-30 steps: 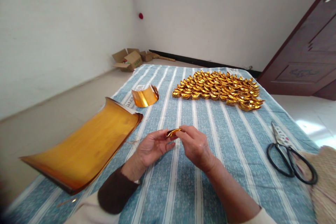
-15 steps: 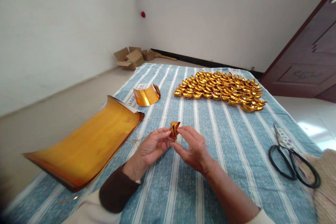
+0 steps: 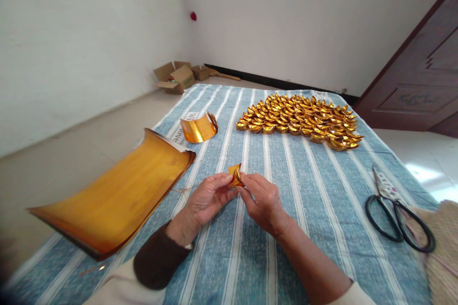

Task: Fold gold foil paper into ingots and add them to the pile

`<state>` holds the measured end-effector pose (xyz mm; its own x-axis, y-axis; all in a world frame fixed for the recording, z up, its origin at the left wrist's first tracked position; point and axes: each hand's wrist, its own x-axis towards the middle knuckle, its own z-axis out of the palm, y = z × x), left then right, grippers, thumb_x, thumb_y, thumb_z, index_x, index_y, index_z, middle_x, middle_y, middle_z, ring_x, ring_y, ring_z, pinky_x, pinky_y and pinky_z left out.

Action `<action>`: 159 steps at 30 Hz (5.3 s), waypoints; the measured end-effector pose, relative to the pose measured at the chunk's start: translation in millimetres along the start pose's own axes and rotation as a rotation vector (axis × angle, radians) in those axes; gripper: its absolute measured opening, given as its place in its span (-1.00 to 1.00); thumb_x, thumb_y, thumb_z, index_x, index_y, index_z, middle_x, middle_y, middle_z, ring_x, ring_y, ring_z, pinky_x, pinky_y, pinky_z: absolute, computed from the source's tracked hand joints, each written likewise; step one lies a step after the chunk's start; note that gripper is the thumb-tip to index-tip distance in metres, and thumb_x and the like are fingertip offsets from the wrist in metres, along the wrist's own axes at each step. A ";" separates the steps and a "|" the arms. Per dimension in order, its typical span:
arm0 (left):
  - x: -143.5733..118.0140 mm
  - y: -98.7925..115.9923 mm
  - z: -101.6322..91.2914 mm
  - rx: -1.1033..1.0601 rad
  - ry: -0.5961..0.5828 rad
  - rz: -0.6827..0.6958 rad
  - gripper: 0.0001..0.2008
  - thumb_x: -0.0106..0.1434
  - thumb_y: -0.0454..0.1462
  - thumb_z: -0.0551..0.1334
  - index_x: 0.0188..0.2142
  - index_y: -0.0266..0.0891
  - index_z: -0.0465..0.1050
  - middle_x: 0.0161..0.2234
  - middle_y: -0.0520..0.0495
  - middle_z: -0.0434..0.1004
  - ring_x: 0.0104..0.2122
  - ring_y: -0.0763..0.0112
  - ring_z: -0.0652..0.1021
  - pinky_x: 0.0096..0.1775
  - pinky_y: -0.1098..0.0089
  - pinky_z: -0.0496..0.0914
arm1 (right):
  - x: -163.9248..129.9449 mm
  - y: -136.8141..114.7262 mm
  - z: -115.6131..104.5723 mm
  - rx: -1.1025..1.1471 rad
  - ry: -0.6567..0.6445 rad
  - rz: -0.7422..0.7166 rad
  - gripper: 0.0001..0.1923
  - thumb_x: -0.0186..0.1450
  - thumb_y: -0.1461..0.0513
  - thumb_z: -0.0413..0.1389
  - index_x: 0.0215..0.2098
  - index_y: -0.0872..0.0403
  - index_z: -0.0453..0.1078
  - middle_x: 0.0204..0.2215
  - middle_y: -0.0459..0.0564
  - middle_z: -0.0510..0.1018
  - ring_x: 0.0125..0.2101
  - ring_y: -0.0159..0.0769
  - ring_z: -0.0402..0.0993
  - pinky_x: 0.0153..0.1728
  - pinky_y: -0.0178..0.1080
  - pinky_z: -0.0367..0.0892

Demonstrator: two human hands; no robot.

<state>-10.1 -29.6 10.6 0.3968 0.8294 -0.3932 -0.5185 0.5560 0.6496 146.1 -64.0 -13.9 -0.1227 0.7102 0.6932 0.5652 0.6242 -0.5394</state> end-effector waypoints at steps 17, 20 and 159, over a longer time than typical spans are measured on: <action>0.5 -1.1 -0.6 0.013 -0.053 -0.009 -0.90 0.14 -0.44 0.29 -0.34 -0.41 0.60 -0.31 -0.18 0.61 -0.31 0.42 0.56 -0.23 0.47 0.45 | 4.8 -4.7 0.2 0.092 0.003 0.051 -0.81 0.33 0.32 0.10 -0.11 0.08 0.48 -0.33 0.03 0.62 -0.37 -0.30 0.54 -0.33 -0.24 0.47; 1.3 -1.2 -0.9 0.015 -0.056 -0.019 -0.87 0.15 -0.44 0.28 -0.31 -0.41 0.61 -0.29 -0.21 0.62 -0.27 0.38 0.57 -0.20 0.46 0.45 | 5.2 -5.6 0.3 0.098 -0.009 0.067 -0.82 0.34 0.31 0.08 -0.13 0.08 0.49 -0.35 0.02 0.62 -0.37 -0.29 0.53 -0.34 -0.24 0.46; 15.1 -17.6 -9.6 1.342 -0.121 0.826 -0.75 0.19 -0.46 0.21 -0.19 -0.17 0.54 -0.29 0.00 0.58 -0.26 0.36 0.56 -0.19 0.35 0.44 | 14.8 32.4 -35.0 -0.055 -0.485 0.236 -0.74 0.25 0.40 0.10 -0.18 -0.01 0.49 -0.31 -0.05 0.52 -0.28 -0.31 0.46 -0.24 -0.28 0.31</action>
<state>-2.3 -26.3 -13.0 0.4452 0.8216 0.3561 0.3811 -0.5338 0.7549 191.2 -44.7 -4.5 -0.3424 0.9059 0.2490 0.6632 0.4208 -0.6189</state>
